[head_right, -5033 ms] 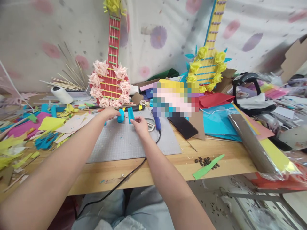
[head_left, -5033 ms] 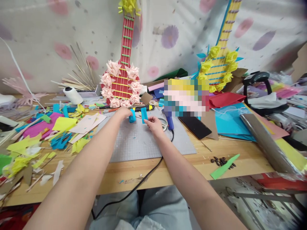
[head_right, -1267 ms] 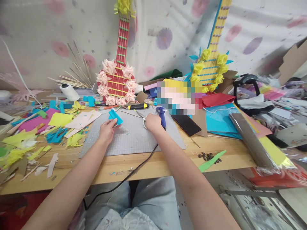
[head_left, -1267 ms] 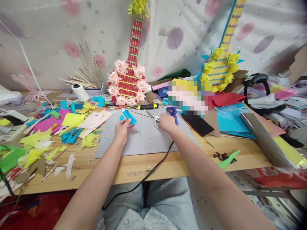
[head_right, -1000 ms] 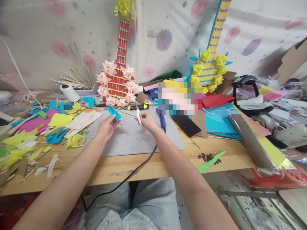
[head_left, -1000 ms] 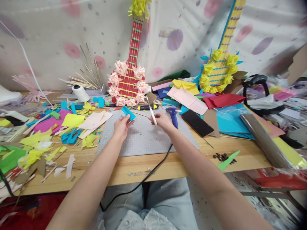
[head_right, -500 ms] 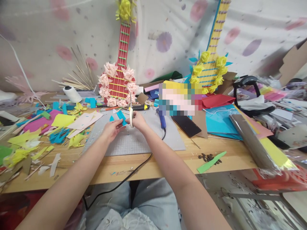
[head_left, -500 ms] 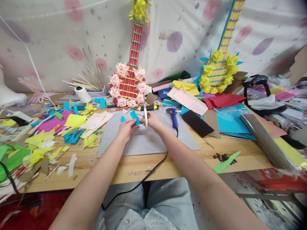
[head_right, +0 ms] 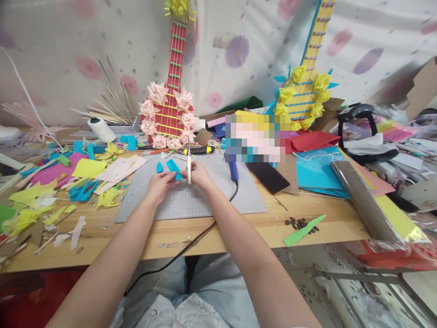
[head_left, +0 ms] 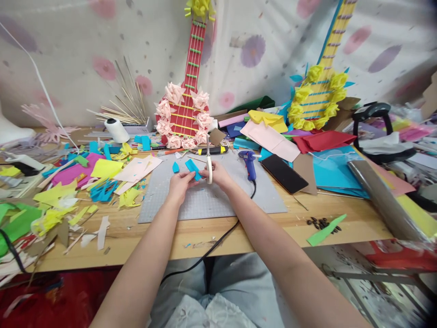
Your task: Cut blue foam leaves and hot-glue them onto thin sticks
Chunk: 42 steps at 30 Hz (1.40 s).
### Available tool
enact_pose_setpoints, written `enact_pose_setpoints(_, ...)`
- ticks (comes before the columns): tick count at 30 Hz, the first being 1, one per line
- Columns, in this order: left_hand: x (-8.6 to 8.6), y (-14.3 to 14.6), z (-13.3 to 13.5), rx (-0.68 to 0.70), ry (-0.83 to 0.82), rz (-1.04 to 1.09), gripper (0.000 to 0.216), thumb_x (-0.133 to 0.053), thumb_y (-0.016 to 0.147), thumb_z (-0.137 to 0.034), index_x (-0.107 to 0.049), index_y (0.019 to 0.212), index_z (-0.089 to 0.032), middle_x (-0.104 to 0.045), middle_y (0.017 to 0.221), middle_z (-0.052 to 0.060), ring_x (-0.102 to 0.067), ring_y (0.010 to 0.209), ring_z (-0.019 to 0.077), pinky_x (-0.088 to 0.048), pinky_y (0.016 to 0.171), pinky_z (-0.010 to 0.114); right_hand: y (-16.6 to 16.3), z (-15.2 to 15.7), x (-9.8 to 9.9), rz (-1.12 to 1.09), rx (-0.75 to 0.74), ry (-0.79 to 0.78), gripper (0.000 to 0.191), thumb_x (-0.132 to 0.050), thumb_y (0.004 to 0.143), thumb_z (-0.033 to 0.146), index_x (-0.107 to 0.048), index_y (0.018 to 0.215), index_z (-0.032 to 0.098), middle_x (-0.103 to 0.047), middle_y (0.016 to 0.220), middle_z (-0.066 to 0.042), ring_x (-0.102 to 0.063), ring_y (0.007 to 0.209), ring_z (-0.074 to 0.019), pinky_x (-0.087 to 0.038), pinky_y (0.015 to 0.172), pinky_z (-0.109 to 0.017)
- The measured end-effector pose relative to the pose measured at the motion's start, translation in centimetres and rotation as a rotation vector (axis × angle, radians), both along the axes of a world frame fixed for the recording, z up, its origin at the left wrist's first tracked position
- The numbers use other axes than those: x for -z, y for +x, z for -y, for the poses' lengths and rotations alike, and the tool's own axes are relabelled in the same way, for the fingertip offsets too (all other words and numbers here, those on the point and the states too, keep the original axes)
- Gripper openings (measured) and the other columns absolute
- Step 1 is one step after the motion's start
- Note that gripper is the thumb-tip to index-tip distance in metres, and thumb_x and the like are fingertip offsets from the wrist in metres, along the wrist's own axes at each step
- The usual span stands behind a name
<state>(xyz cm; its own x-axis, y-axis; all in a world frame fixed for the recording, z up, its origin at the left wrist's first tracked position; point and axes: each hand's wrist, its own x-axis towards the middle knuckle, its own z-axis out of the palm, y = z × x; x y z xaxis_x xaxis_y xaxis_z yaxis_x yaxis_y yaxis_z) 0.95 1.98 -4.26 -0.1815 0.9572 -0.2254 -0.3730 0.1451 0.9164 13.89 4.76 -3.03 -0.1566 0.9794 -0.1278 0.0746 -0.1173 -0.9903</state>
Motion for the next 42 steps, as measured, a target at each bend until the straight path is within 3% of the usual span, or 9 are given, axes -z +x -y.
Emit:
enact_pose_setpoints(19,-0.07,0.03,0.11,-0.015,-0.018,0.002,0.015,-0.072,0.053,-0.016,-0.060,0.056,-0.009,-0.056,0.053,0.002,-0.055,0.052,0.0106,-0.055,0.059,0.030,0.33,0.73,-0.95,-0.003,-0.021,0.023,0.038,-0.073,0.050,0.016,-0.041,0.069,0.018,-0.055,0.058,0.005,-0.050,0.046,-0.0061,-0.043,0.046,-0.020)
enact_pose_setpoints(42,-0.39,0.07,0.24,-0.008,-0.013,0.020,0.020,-0.075,0.046,-0.017,-0.059,0.054,-0.009,-0.058,0.056,0.002,-0.054,0.053,0.0096,-0.053,0.058,0.029,0.48,0.71,-0.91,-0.039,-0.024,0.036,0.040,-0.073,0.049,0.024,-0.040,0.071,0.018,-0.055,0.060,0.005,-0.050,0.050,-0.0072,-0.041,0.049,-0.021)
